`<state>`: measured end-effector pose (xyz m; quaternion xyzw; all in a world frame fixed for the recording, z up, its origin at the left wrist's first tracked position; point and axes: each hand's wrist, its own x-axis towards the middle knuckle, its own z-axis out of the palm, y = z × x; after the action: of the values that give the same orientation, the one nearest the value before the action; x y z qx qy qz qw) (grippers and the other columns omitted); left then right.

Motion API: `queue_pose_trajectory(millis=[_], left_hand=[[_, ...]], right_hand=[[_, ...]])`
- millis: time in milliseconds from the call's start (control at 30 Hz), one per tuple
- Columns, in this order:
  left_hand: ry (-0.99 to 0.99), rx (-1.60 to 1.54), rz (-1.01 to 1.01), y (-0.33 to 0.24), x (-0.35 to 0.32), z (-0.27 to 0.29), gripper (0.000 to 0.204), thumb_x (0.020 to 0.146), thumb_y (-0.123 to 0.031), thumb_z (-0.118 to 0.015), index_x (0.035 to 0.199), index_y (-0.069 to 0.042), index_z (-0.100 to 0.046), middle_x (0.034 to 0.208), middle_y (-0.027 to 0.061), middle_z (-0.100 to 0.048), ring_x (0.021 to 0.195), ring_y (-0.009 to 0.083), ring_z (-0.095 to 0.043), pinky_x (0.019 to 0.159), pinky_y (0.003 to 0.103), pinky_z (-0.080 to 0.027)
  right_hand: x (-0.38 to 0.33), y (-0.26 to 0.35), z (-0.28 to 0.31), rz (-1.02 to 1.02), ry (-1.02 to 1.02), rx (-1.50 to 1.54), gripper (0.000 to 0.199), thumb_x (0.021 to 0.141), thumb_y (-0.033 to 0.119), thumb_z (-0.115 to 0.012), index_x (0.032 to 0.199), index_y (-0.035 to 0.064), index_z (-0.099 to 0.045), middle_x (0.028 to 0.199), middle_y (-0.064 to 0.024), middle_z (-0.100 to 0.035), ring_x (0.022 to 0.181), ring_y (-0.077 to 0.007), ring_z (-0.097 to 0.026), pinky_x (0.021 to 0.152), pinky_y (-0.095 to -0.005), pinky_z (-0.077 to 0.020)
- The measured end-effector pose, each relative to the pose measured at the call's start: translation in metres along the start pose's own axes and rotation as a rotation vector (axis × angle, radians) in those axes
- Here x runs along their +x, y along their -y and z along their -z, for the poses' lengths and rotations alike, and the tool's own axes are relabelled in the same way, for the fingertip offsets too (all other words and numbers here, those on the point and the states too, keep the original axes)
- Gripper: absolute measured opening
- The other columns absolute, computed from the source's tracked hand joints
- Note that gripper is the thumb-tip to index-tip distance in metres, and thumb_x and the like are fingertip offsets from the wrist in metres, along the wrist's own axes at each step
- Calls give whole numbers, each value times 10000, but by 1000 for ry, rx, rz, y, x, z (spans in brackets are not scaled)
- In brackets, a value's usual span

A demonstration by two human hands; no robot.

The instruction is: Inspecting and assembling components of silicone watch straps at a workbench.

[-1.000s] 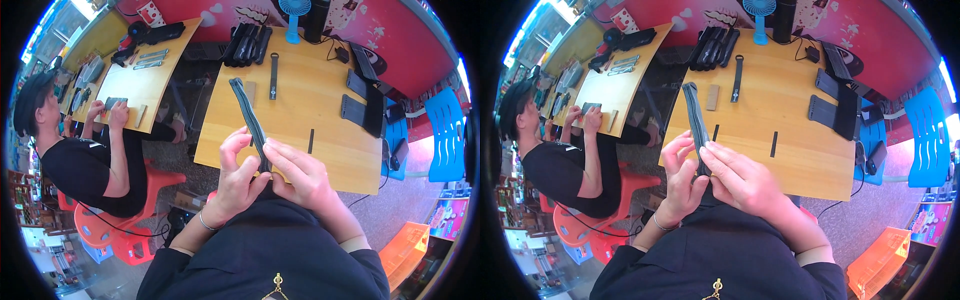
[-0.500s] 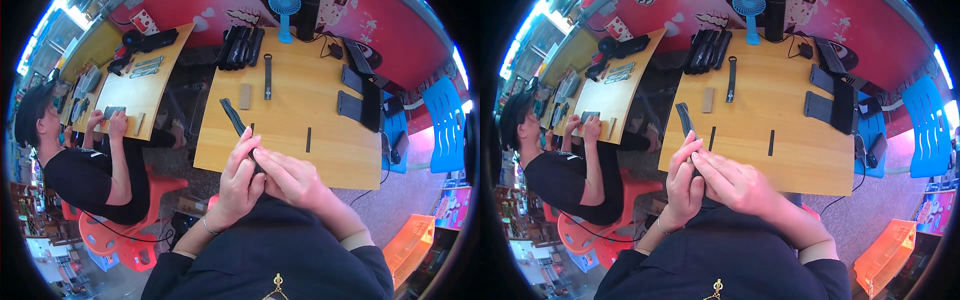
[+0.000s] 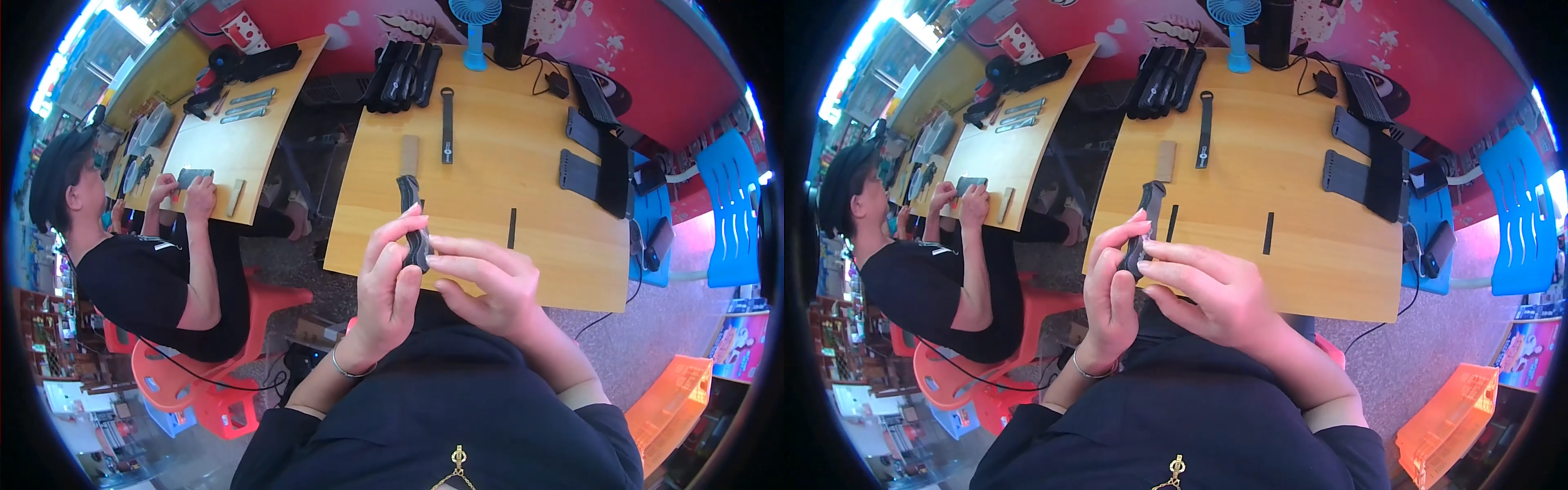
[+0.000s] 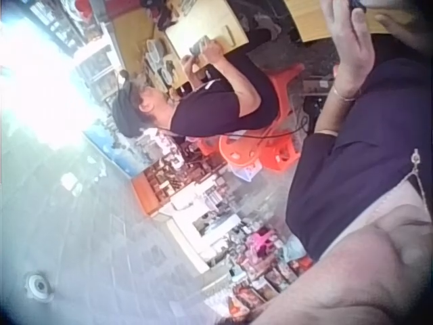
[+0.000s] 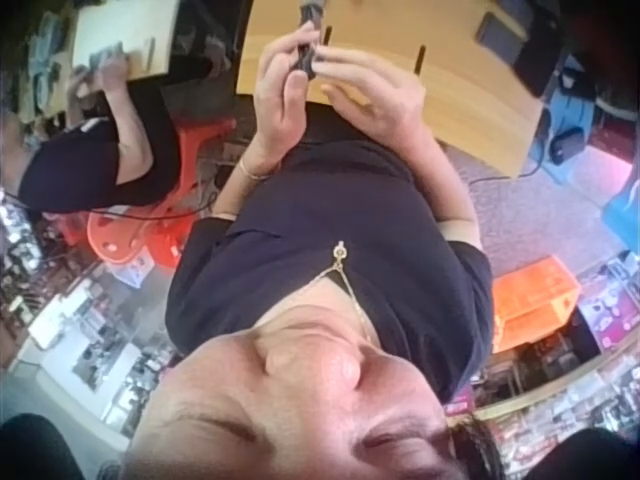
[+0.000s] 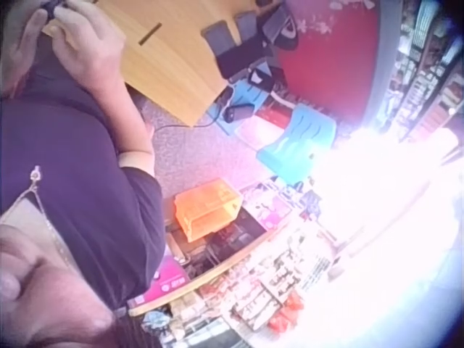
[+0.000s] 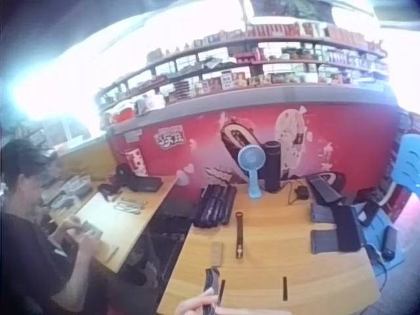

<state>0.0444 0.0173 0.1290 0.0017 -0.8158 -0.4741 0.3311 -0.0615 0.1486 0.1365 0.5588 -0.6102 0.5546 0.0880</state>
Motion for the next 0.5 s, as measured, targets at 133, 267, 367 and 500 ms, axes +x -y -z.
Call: queue_pose_trajectory(millis=[133,267,367,500], left_hand=[[-24,45,-38,0,-1,0,224,942,-134,-440,880,69,-509,1223,233,-503,1228,399,-464,1008,440,-388],[-40,78,-68,0,-2,-2,235,947,-150,-452,887,70,-506,1221,239,-502,1223,403,-464,1007,448,-388],[-52,110,-76,4,-4,-2,238,946,-155,-462,889,71,-508,1216,237,-504,1214,405,-468,1002,451,-392],[-57,189,-89,5,-5,-3,230,939,-147,-474,892,76,-509,1204,230,-508,1202,405,-475,994,455,-399]], right_hand=[[0,3,-7,-14,-40,-31,239,715,36,-748,939,32,-667,998,-120,-681,870,-243,-688,709,-310,-569],[3,4,-10,-8,-87,-56,234,681,-26,-736,904,29,-697,918,-131,-702,839,-243,-702,692,-301,-580],[5,6,-11,27,-81,-121,206,695,-24,-723,893,26,-694,896,-124,-703,831,-238,-704,679,-295,-582],[-1,0,-13,125,-67,-202,226,718,31,-728,933,15,-661,917,-122,-686,856,-232,-692,688,-299,-575]])
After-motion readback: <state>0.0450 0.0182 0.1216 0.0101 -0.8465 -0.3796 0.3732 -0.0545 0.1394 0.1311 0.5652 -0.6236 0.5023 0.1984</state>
